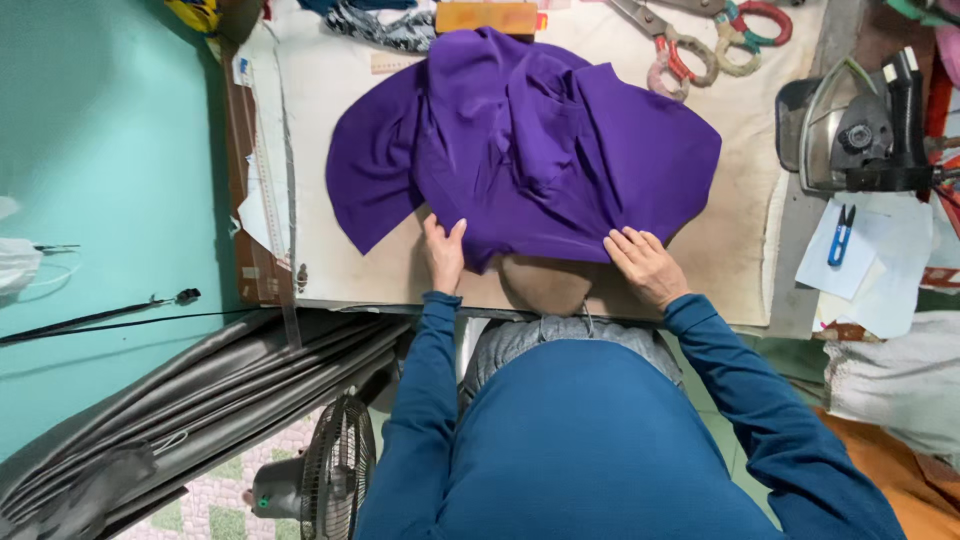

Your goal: The person irons a purple garment on a work table using a steam iron. They repeatedly smooth the fabric with their hands, reposition the garment, and press different sections with the iron. The person also briefly lifts and adjusts the garment during the process.

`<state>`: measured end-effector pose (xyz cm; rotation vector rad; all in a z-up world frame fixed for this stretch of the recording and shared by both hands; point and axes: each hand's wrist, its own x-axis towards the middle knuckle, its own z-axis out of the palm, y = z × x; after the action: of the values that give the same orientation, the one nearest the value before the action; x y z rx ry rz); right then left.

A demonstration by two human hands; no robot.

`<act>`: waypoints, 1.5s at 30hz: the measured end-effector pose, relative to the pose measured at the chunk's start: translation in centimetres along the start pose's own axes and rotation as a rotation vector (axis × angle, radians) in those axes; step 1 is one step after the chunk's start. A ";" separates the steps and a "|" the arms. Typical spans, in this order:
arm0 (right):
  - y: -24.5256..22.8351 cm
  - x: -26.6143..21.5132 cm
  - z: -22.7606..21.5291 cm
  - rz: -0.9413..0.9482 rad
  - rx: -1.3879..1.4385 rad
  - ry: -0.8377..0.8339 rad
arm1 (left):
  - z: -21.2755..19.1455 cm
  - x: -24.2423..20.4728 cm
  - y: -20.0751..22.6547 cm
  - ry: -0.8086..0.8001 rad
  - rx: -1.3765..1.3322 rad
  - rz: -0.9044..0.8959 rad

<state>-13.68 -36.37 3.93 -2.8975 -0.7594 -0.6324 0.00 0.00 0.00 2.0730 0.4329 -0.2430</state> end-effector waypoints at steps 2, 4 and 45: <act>-0.5 -1.6 -0.3 -0.027 0.001 -0.041 | -0.2 -1.1 -1.7 -0.023 0.016 -0.007; -1.3 -3.4 -0.4 -0.060 0.010 -0.079 | -0.6 -2.5 -3.3 -0.037 0.034 -0.017; 16.9 -1.2 -0.8 0.789 0.149 0.209 | 6.7 -7.2 4.9 -0.164 0.712 1.079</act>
<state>-6.75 -51.85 4.60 -2.6044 0.3470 -0.7001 -4.63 -9.54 2.85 2.6157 -1.0143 0.1130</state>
